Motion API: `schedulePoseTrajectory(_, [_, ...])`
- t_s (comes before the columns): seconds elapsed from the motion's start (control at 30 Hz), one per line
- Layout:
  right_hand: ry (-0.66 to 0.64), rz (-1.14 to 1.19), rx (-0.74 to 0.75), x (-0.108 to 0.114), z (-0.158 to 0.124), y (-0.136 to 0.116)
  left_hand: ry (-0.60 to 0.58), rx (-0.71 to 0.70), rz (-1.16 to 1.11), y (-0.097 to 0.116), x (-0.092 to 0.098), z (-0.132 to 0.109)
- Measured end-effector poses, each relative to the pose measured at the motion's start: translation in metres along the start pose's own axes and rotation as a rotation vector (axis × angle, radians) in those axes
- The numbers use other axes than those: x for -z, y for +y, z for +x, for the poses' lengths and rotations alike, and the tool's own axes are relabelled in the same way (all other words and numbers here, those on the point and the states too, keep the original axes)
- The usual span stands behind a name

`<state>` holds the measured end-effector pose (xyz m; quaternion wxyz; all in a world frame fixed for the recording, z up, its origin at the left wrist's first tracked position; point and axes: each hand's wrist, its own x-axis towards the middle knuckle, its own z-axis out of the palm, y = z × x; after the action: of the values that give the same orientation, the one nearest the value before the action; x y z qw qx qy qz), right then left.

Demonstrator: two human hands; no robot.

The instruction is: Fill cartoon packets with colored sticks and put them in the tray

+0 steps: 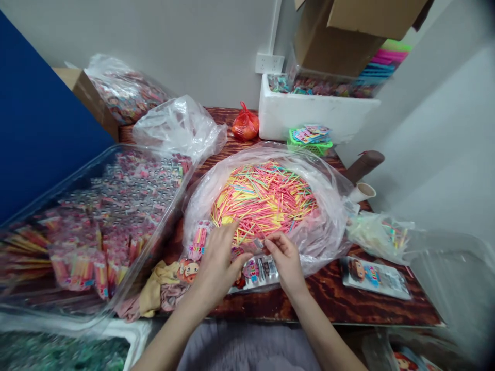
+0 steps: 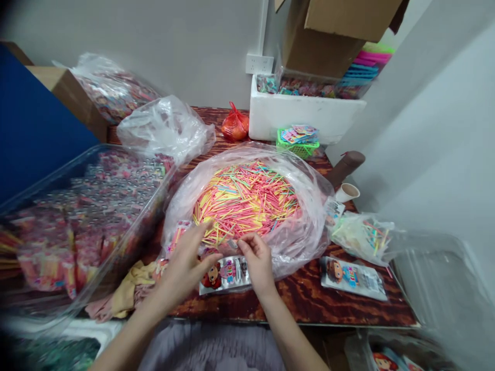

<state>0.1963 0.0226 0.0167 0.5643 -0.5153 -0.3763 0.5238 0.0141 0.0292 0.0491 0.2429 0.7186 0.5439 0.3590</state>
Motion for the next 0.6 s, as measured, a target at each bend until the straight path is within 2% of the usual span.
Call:
schedulePoseTrajectory(0.13, [-0.125, -0.065, -0.02, 0.0, -0.003, -0.006, -0.174, 0.07, -0.047, -0.004, -0.014, -0.008])
schedulePoseTrajectory(0.23, [-0.215, -0.202, 0.013, -0.003, -0.004, -0.007, -0.218, 0.067, -0.072, -0.006, -0.017, -0.018])
schedulePoseTrajectory(0.43, [-0.176, -0.348, 0.077, -0.014, -0.011, 0.001, -0.225, 0.079, -0.114, -0.01, -0.014, -0.028])
schedulePoseTrajectory(0.53, [-0.273, -0.378, 0.097, -0.011, -0.004, 0.001, -0.211, 0.107, -0.116, -0.017, -0.011, -0.031])
schedulePoseTrajectory(0.6, [-0.329, -0.417, 0.13, -0.007, 0.011, -0.003, -0.149, 0.153, -0.12, -0.022, -0.007, -0.033])
